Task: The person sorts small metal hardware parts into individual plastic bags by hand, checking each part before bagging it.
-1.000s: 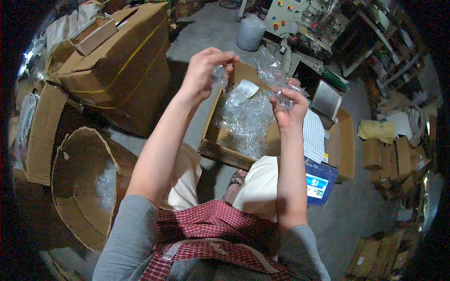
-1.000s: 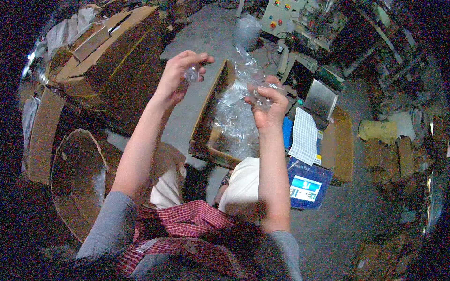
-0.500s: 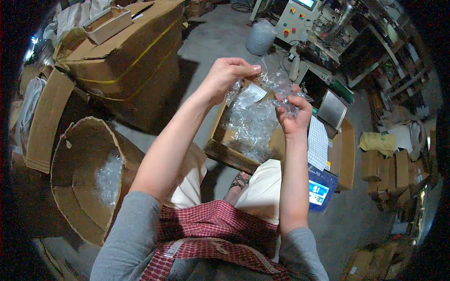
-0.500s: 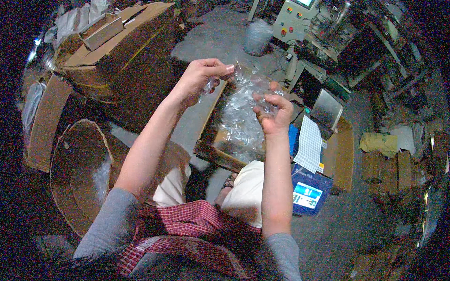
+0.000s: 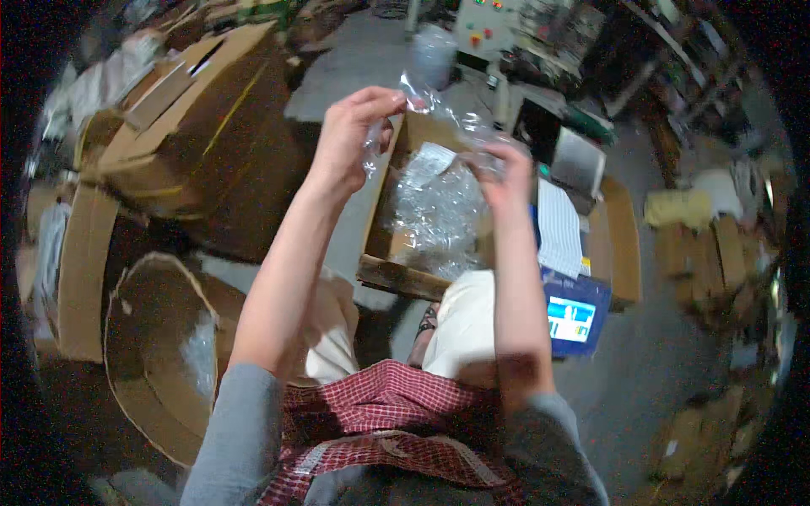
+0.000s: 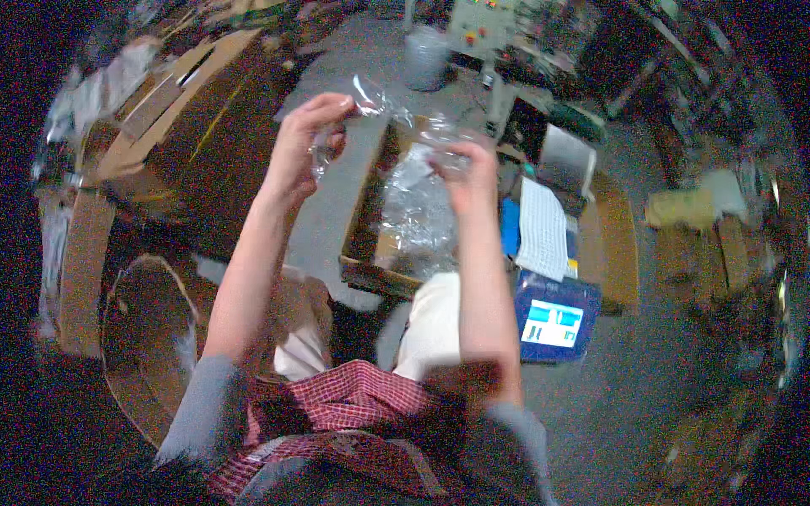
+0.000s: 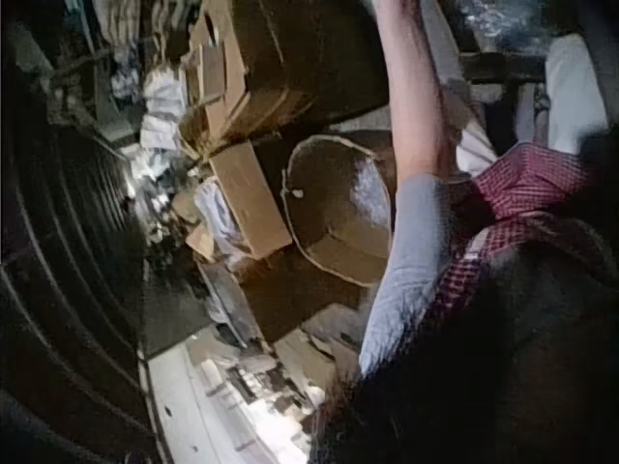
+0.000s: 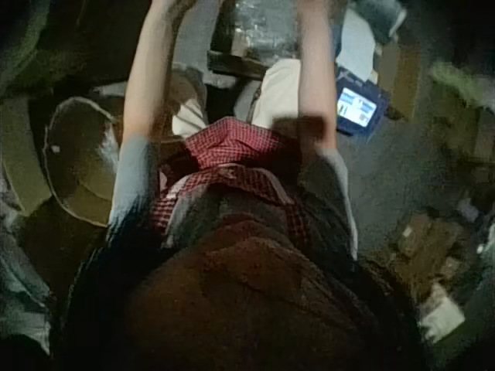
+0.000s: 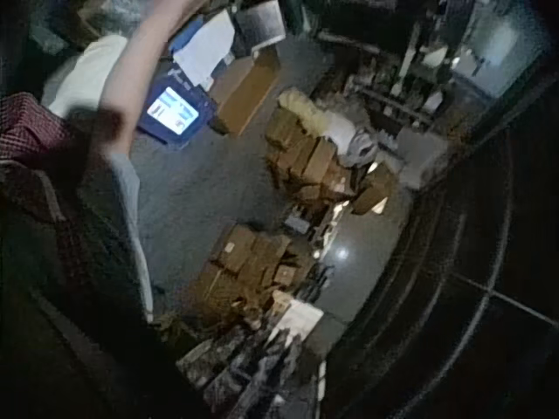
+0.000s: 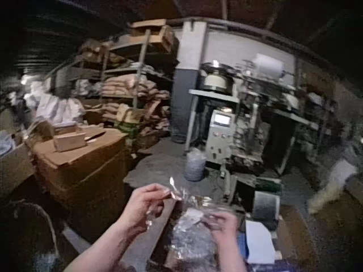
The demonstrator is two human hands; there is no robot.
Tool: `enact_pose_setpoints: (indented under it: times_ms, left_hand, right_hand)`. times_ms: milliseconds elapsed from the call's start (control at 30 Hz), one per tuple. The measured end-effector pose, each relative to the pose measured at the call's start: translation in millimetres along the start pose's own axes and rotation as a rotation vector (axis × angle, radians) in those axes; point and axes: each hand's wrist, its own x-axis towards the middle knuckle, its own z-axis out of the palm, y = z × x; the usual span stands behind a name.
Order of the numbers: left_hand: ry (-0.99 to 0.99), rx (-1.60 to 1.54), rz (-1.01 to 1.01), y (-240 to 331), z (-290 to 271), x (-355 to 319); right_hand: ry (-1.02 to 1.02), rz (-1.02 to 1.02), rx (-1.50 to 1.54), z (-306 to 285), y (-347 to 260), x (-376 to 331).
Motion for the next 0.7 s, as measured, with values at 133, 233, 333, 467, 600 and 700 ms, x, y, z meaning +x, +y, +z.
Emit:
enact_pose_setpoints:
  times_ms: [133,233,333,467,600,700]
  left_hand:
    - [-0.238,0.128,0.15,-2,77,20]
    - [-0.499,0.667,0.265,-45,182,43]
    - [-0.64,1.137,0.421,-105,258,43]
    - [-0.846,1.435,0.431,-164,286,35]
    - [-0.842,1.35,0.457,-148,263,33]
    - [-0.674,1.01,0.368,-79,226,44]
  right_hand:
    - [-0.123,0.062,-0.119,15,40,-7]
    - [-0.483,-0.405,-0.338,-4,79,13]
    - [-0.328,-0.565,-0.782,2,116,39]
    - [-0.069,0.143,-0.126,59,89,-1]
    - [-0.066,0.017,-0.141,35,82,19]
    - [-0.2,-0.176,-0.284,-12,63,32]
